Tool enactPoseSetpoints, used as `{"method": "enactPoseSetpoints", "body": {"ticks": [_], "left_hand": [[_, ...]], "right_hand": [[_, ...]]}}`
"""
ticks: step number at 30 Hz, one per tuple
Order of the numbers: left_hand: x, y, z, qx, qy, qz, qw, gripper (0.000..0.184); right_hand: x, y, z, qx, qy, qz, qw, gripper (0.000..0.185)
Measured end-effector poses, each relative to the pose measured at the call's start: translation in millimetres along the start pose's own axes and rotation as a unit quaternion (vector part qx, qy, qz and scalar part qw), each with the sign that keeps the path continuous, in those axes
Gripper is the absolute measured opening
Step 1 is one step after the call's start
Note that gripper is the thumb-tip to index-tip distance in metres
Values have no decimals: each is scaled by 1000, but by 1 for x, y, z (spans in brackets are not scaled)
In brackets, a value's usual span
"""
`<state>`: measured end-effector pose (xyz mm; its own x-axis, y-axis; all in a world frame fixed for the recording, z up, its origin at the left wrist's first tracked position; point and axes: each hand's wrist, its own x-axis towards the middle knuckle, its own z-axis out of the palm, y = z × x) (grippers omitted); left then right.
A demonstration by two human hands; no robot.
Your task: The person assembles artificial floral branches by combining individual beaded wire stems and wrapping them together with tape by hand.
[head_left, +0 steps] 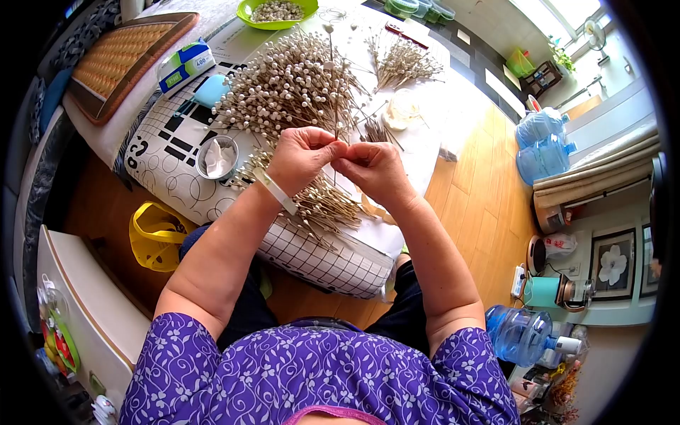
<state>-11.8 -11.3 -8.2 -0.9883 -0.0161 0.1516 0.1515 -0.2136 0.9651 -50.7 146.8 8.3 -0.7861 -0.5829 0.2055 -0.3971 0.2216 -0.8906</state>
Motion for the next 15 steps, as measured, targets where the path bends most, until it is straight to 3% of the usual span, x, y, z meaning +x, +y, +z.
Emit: {"method": "enactPoseSetpoints", "body": {"ticks": [6, 8, 10, 15], "left_hand": [[2, 2, -4, -22, -17, -15, 1000, 12], [1, 11, -2, -31, -28, -30, 999, 14], [-1, 22, 4, -151, -30, -56, 986, 18], [2, 4, 5, -42, -50, -17, 998, 17]], "right_hand": [[2, 4, 2, 13, -21, 19, 1000, 14], [3, 6, 1, 75, -22, 18, 997, 15], [4, 8, -2, 90, -17, 20, 996, 15], [2, 10, -2, 130, -37, 40, 990, 13]]}}
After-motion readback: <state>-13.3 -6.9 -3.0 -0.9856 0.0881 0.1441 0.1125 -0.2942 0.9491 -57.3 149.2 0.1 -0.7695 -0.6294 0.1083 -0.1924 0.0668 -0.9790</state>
